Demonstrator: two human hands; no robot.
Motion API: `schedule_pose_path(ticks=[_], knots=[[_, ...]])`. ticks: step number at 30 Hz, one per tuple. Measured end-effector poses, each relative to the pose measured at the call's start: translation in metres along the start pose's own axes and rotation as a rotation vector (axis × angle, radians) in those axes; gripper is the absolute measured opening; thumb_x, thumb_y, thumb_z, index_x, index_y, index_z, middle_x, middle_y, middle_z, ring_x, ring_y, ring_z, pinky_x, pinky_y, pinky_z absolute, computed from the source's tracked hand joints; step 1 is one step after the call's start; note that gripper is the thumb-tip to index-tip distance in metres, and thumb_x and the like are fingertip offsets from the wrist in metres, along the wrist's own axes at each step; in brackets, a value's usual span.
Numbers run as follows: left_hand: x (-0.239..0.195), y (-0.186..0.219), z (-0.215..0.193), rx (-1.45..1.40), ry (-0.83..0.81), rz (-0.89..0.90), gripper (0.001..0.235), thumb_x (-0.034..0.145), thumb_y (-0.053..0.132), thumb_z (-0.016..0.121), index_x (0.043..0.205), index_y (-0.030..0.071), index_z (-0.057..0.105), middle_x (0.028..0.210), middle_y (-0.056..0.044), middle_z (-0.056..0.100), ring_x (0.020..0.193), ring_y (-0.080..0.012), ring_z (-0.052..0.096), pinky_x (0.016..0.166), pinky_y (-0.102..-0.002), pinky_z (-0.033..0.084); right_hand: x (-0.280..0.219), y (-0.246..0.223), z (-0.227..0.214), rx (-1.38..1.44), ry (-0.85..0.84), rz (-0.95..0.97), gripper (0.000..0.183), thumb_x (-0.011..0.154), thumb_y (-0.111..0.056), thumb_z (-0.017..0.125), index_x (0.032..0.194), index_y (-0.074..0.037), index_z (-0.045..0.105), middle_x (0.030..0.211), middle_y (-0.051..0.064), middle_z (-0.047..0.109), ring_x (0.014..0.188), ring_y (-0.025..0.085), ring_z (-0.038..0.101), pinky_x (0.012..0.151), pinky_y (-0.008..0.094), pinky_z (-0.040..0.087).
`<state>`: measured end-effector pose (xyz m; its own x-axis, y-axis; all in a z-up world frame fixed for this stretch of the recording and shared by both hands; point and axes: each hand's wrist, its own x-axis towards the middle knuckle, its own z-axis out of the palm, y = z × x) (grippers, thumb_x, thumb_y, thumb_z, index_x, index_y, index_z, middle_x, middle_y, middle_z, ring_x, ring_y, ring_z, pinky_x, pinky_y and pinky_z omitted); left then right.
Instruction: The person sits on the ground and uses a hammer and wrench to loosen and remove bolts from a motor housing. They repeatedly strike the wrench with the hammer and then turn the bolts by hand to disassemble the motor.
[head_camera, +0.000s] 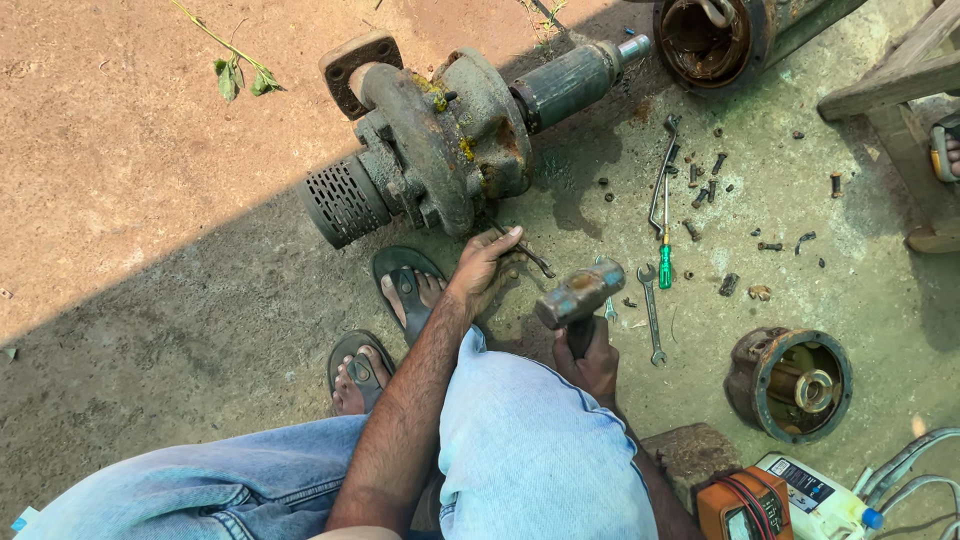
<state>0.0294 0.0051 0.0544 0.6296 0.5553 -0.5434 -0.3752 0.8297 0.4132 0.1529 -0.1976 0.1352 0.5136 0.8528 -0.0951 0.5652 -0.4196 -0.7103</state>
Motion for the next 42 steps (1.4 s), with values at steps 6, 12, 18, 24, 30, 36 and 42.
schedule_pose_path(ticks=[6,12,18,24,30,36,42], knots=[[0.003,0.000,-0.002,0.055,-0.016,0.014,0.024,0.098,0.030,0.071,0.103,0.007,0.065,0.085,0.000,0.069,0.077,-0.0082,0.070,0.058,-0.023,0.056,0.002,-0.013,0.001,-0.012,0.074,0.027,0.034,0.096,-0.028,0.070,0.112,-0.003,0.054,0.069,0.014,0.068,0.061,0.024,0.072,0.058,0.040,0.056],[0.011,-0.001,-0.004,0.112,-0.018,0.017,0.027,0.099,0.034,0.071,0.104,0.007,0.067,0.086,0.000,0.069,0.077,-0.0083,0.068,0.066,-0.024,0.059,0.020,-0.044,-0.026,-0.113,-0.118,0.131,0.030,0.091,-0.023,0.069,0.110,-0.003,0.057,0.065,0.009,0.068,0.056,0.020,0.071,0.052,0.039,0.055],[0.008,-0.004,-0.005,0.210,0.012,0.031,0.033,0.097,0.040,0.072,0.100,0.007,0.066,0.086,0.000,0.069,0.076,-0.0084,0.069,0.058,-0.023,0.054,0.049,-0.124,-0.089,-0.211,-0.064,-0.010,0.033,0.096,-0.029,0.066,0.109,0.000,0.059,0.060,0.005,0.059,0.045,0.016,0.059,0.040,0.034,0.051],[0.017,-0.010,-0.014,0.175,0.017,0.013,0.030,0.097,0.037,0.072,0.101,0.008,0.065,0.085,0.000,0.067,0.076,-0.0081,0.069,0.056,-0.024,0.053,0.055,-0.153,-0.137,0.395,0.348,-0.385,0.030,0.105,-0.015,0.068,0.115,0.003,0.046,0.085,0.006,0.063,0.062,0.010,0.064,0.050,0.024,0.056],[0.009,-0.030,-0.010,0.119,0.015,-0.025,0.024,0.093,0.031,0.072,0.106,0.012,0.063,0.084,-0.001,0.066,0.070,-0.0129,0.062,0.054,-0.027,0.052,0.035,-0.104,-0.082,-0.570,-0.494,0.291,0.047,0.090,-0.013,0.066,0.129,-0.001,0.043,0.072,0.019,0.070,0.057,0.030,0.073,0.048,0.040,0.059],[0.006,-0.043,-0.027,0.197,-0.005,0.077,0.028,0.102,0.031,0.072,0.108,0.004,0.068,0.093,-0.002,0.070,0.080,-0.0096,0.066,0.064,-0.026,0.055,-0.008,-0.090,-0.091,-0.295,-0.148,0.074,0.030,0.086,-0.015,0.070,0.108,-0.001,0.055,0.066,0.014,0.068,0.056,0.026,0.072,0.051,0.040,0.054],[0.012,-0.019,-0.012,0.184,0.052,0.030,0.030,0.097,0.035,0.071,0.107,0.008,0.066,0.092,0.000,0.071,0.075,-0.0131,0.070,0.057,-0.027,0.053,0.043,-0.171,-0.172,-0.101,0.131,-0.320,0.023,0.101,-0.010,0.067,0.113,0.003,0.051,0.078,0.011,0.064,0.059,0.014,0.064,0.052,0.028,0.056]])
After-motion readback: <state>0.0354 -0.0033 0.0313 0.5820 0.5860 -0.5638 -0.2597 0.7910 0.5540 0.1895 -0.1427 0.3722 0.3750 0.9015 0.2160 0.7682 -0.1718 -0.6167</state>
